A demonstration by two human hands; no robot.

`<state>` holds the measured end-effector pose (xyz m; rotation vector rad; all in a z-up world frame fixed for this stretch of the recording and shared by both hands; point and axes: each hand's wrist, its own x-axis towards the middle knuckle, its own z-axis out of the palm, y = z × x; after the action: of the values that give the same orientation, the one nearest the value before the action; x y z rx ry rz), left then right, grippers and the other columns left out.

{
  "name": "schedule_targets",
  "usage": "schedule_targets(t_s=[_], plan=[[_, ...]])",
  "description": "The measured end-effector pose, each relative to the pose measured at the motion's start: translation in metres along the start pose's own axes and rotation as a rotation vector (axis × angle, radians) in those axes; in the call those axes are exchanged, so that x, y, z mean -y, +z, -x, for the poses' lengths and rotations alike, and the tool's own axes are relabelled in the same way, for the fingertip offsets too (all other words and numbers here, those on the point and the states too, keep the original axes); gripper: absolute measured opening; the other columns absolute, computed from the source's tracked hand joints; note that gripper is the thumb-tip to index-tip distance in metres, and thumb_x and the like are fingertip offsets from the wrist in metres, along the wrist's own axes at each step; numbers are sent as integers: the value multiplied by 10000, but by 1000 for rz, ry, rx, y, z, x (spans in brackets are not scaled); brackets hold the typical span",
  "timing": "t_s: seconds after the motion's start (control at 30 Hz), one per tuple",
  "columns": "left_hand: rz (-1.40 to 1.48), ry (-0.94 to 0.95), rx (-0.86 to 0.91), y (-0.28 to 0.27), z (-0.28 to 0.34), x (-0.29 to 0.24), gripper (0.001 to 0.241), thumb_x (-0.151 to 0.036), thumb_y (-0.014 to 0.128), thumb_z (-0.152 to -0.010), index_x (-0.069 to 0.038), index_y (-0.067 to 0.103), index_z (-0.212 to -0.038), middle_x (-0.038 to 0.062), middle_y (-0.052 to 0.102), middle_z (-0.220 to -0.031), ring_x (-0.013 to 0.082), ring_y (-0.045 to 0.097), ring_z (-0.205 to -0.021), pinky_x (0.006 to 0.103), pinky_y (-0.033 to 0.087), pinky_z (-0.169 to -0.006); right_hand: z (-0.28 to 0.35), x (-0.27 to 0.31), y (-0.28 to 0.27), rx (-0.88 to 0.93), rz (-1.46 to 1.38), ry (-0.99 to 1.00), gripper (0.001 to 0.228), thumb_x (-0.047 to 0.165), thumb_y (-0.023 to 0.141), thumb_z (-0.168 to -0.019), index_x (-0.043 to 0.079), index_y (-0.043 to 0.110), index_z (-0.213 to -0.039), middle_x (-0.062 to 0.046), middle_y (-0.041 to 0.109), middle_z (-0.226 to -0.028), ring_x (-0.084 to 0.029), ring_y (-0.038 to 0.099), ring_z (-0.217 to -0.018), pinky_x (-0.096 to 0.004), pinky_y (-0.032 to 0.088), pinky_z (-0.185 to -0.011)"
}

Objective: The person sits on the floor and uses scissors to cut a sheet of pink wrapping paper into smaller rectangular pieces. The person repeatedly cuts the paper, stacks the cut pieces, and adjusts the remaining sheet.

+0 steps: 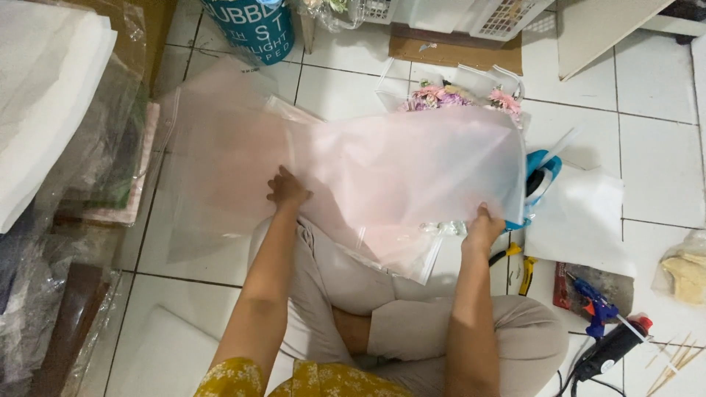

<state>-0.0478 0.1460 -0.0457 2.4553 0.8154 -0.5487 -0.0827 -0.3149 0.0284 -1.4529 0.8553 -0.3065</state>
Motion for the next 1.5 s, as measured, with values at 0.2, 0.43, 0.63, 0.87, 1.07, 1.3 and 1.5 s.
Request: schedule_targets(t_s=[0.2,0.43,0.63,0.87,1.07,1.3,1.5], plan=[[9,-70,54,-31,39,-21,622,-97,813,-739,24,540,-1284,250,472,-1359,440,322,-1354,610,327,-1040,-70,-78,-27,-120,-439,245,372,287,734,-978,139,582,-1283,-98,620,-1249,-231,749,-1044,-349,702,-858],[337,15,111,5,5,12,795,-301,637,-877,-58,329,-1569,292,541,-1427,440,531,-1331,575,494,-1014,-49,-45,-7,-85,-320,213,442,393,739,-978,124,581,-1291,-165,607,-1246,-226,730,-994,-278,729,-769],[506,46,173,-40,55,-14,743,-167,588,-955,-13,256,-1602,271,370,-1582,401,362,-1461,532,371,-1170,6,-32,23,-319,393,-765,234,218,622,-1107,64,739,-976,-138,716,-852,-295,701,-805,-354,516,-740],[602,220,29,-30,26,-10,609,-11,637,-933,-81,362,-1472,329,636,-1223,469,631,-1172,567,533,-958,147,25,99,336,395,-1232,354,-15,529,-978,5,644,-1313,-222,579,-1407,-390,463,-1381,-549,277,-1186],[575,231,-1,-80,73,-33,651,-2,534,-1000,-178,264,-1565,358,503,-1396,492,531,-1292,558,462,-1086,175,-27,140,629,834,-1315,540,49,552,-970,159,522,-1498,-120,414,-1615,-328,281,-1533,-638,68,-1229],[601,190,30,-63,30,-10,639,-62,488,-1052,-346,283,-1586,255,424,-1553,435,497,-1363,527,433,-1138,185,-62,156,944,1185,-1058,532,111,376,-1074,334,362,-1557,-26,176,-1713,-255,60,-1589,-640,-110,-1240],[540,168,61,-81,45,-20,665,-100,478,-1060,-404,237,-1600,245,494,-1503,408,556,-1315,493,461,-1109,189,-67,173,1033,1276,-851,549,162,333,-1099,431,288,-1575,-8,134,-1722,-238,52,-1591,-607,-107,-1247]])
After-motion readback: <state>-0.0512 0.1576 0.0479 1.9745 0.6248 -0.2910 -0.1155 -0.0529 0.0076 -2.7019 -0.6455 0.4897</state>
